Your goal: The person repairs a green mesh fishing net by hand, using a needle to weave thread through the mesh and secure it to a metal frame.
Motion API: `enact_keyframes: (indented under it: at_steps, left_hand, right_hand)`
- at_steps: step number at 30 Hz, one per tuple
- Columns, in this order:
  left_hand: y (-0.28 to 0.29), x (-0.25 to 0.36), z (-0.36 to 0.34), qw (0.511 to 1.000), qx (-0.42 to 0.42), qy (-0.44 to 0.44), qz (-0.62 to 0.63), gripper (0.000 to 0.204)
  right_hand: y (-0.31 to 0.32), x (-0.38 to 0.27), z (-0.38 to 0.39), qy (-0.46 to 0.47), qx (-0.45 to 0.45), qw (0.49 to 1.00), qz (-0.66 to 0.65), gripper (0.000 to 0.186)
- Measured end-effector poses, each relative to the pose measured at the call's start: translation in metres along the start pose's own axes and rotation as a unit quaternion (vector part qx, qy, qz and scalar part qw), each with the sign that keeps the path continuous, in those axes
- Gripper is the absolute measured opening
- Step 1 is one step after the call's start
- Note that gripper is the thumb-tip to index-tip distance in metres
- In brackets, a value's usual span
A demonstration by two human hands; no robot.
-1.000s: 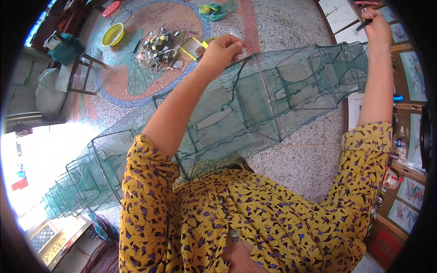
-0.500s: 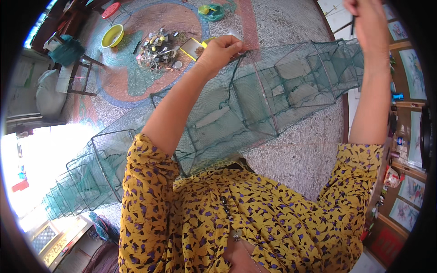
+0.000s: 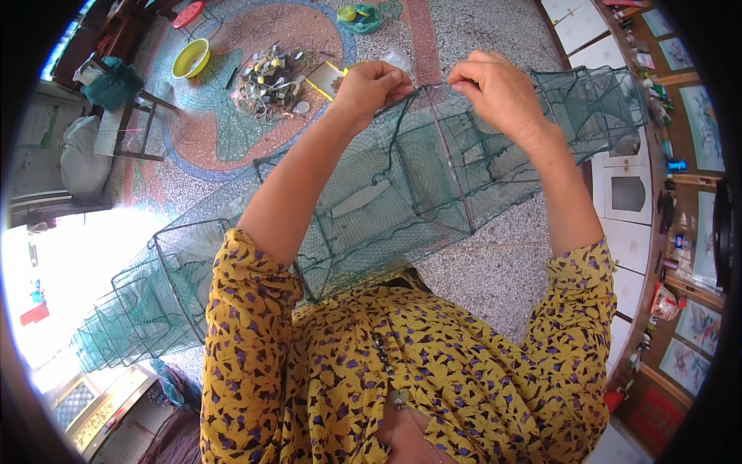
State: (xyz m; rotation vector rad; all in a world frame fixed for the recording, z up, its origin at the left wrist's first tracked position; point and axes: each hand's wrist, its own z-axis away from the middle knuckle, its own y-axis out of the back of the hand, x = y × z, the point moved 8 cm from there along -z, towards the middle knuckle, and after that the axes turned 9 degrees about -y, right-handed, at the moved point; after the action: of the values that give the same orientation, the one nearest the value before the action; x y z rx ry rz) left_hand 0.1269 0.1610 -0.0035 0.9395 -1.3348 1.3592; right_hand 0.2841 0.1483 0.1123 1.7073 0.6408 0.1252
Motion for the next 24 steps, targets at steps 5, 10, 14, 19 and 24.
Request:
enact_keyframes:
  at_steps: [5,10,14,19,24]
  left_hand:
    - [-0.001,-0.008,-0.004,1.000,-0.015,0.019,0.015,0.016]
    - [-0.002,-0.013,-0.002,0.998,-0.008,0.060,0.019,0.015]
    - [-0.005,-0.019,-0.002,0.996,-0.017,0.091,0.016,0.013]
    - [0.000,-0.031,-0.007,0.992,0.003,0.118,0.040,0.012]
    - [0.002,-0.042,-0.009,0.990,-0.056,0.131,0.023,0.013]
  right_hand:
    - [-0.010,-0.002,-0.001,0.018,0.004,1.000,-0.003,0.006]
    - [-0.024,0.007,-0.002,-0.046,-0.051,0.989,-0.130,0.006]
    - [-0.039,0.011,0.003,-0.113,-0.042,0.962,-0.245,0.010]
    - [-0.042,-0.008,-0.005,-0.097,0.045,0.958,-0.264,0.015]
    - [-0.042,-0.027,-0.015,-0.102,-0.018,0.992,-0.074,0.017]
